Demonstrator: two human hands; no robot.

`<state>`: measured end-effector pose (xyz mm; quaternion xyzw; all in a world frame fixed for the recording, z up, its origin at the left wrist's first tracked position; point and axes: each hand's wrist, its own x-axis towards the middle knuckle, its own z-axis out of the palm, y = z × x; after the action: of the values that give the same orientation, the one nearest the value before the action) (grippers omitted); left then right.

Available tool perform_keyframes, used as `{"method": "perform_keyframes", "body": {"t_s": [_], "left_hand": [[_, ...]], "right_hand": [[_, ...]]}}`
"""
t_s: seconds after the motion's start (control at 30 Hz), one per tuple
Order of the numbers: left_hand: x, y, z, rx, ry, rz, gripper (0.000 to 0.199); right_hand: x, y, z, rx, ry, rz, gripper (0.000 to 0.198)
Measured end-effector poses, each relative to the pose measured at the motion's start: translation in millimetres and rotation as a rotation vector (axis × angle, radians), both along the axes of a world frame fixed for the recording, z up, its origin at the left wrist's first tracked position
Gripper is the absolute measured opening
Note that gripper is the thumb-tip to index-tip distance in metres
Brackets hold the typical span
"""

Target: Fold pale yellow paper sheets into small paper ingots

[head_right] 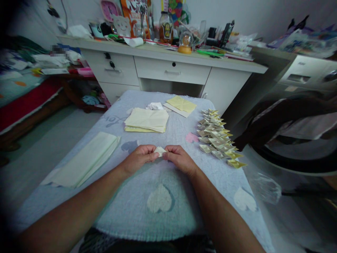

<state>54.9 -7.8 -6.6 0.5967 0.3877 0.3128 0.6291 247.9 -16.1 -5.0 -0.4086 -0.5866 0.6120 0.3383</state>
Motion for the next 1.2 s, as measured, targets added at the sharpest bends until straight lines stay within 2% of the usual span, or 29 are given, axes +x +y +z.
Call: {"method": "perform_keyframes", "body": {"t_s": [0.2, 0.4, 0.63, 0.77, 0.93, 1.2], "left_hand": [[0.8, 0.7, 1.4, -0.045, 0.004, -0.002, 0.033], [0.7, 0.0, 3.7, -0.035, 0.025, 0.026, 0.029], [1.7, -1.5, 7.5, -0.038, -0.08, 0.08, 0.024], [0.2, -1.5, 6.3, -0.009, -0.09, 0.115, 0.025], [-0.6, -0.5, 3.1, 0.006, -0.062, 0.088, 0.025], [-0.7, 1.1, -1.1, 0.116, 0.028, 0.12, 0.025]], "right_hand": [[-1.3, 0.7, 1.4, -0.023, -0.017, -0.007, 0.023], [-2.2, 1.6, 0.8, -0.023, -0.035, -0.025, 0.023], [-2.6, -0.7, -0.1, 0.007, -0.035, -0.033, 0.024], [-1.2, -2.2, 0.9, 0.021, -0.019, -0.012, 0.029], [0.1, -2.1, 2.0, 0.082, -0.054, -0.011, 0.034], [-1.4, -3.2, 0.0, 0.143, -0.117, 0.041, 0.039]]}}
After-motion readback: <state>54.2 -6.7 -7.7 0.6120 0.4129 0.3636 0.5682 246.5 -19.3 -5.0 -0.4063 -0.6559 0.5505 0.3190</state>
